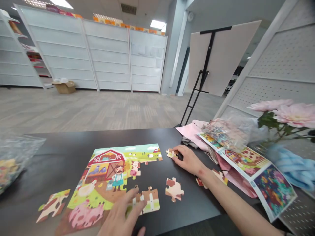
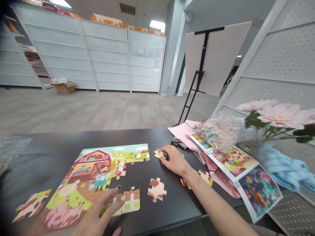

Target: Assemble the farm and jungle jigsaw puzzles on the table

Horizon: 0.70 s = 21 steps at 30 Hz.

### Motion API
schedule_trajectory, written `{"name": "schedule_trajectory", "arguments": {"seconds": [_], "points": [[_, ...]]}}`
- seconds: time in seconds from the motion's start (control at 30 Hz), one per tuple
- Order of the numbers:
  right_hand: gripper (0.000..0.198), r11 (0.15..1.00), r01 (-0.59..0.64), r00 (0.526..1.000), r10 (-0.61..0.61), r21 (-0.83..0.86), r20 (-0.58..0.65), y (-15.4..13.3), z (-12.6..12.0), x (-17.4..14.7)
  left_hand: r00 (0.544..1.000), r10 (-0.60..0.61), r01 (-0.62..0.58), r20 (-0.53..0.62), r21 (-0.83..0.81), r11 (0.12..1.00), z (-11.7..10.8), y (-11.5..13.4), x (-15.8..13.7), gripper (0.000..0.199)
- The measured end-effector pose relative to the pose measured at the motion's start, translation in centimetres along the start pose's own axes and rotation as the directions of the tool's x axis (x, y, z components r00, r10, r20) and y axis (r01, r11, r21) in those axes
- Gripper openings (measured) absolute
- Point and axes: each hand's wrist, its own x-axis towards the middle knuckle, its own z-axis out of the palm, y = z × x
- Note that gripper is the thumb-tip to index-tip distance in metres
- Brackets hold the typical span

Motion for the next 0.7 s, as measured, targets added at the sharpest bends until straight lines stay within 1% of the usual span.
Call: {"name": "schedule_trajectory", "arguments": {"seconds": [0.07, 0.1, 0.17, 0.23, 0.3, 0.33, 0.37, 0.43, 0.5, 0.57, 0.63, 0.7], "points": [[0.018, 1.0, -0.003, 1.0, 0.003, 0.01, -0.006, 0.0, 0.0, 0.0, 0.994, -0.101, 0.1, -0.034, -0.04, 0.994, 0.2, 0.0, -0.2, 0.061], [0.019, 1.0, -0.003, 1.0, 0.003, 0.012, -0.009, -0.1, -0.1, 0.1, 0.994, -0.107, 0.104, -0.038, -0.061, 0.993, 0.4, -0.2, -0.2, 0.065], [0.024, 1.0, 0.005, 1.0, -0.005, 0.016, -0.01, -0.3, -0.4, 0.0, 0.998, -0.067, 0.065, -0.022, -0.069, 0.995, 0.7, -0.6, 0.2, 0.072], [0.036, 0.999, 0.027, 1.0, -0.027, 0.018, 0.004, -0.6, -1.0, -0.3, 1.0, -0.011, 0.011, 0.006, -0.048, 0.999, 1.2, -1.0, 0.8, 0.077], [0.051, 0.999, 0.047, 0.999, -0.048, 0.01, 0.01, -0.8, -1.9, -1.1, 0.999, 0.027, -0.026, 0.027, -0.039, 0.999, 1.7, -1.3, 1.5, 0.078], [0.055, 0.999, 0.048, 0.999, -0.048, 0.0, -0.003, -0.7, -2.5, -1.6, 0.999, 0.035, -0.033, 0.038, -0.05, 0.998, 1.8, -1.4, 1.8, 0.077], [0.055, 0.999, 0.038, 0.999, -0.038, -0.012, -0.033, -0.5, -3.1, -2.3, 0.998, 0.038, -0.035, 0.049, -0.07, 0.997, 1.9, -1.5, 2.2, 0.076], [0.051, 0.999, -0.012, 0.992, 0.008, -0.033, -0.129, 0.3, -4.5, -4.1, 0.996, 0.028, -0.018, 0.086, -0.117, 0.993, 1.9, -1.5, 2.9, 0.071], [0.047, 0.995, -0.089, 0.968, 0.076, -0.043, -0.239, 1.5, -5.7, -6.2, 0.993, 0.022, -0.004, 0.119, -0.149, 0.989, 1.8, -1.5, 3.5, 0.065], [0.041, 0.985, -0.17, 0.935, 0.147, -0.043, -0.323, 2.7, -6.7, -8.1, 0.991, 0.04, -0.02, 0.126, -0.159, 0.987, 1.6, -1.2, 4.3, 0.061], [0.035, 0.972, -0.233, 0.908, 0.202, -0.042, -0.366, 3.6, -7.3, -9.6, 0.992, 0.041, -0.023, 0.117, -0.158, 0.987, 1.4, -0.6, 5.1, 0.057], [0.032, 0.964, -0.263, 0.9, 0.229, -0.042, -0.371, 4.1, -7.4, -10.3, 0.991, 0.035, -0.012, 0.132, -0.17, 0.985, 1.6, 0.4, 6.1, 0.051]]}}
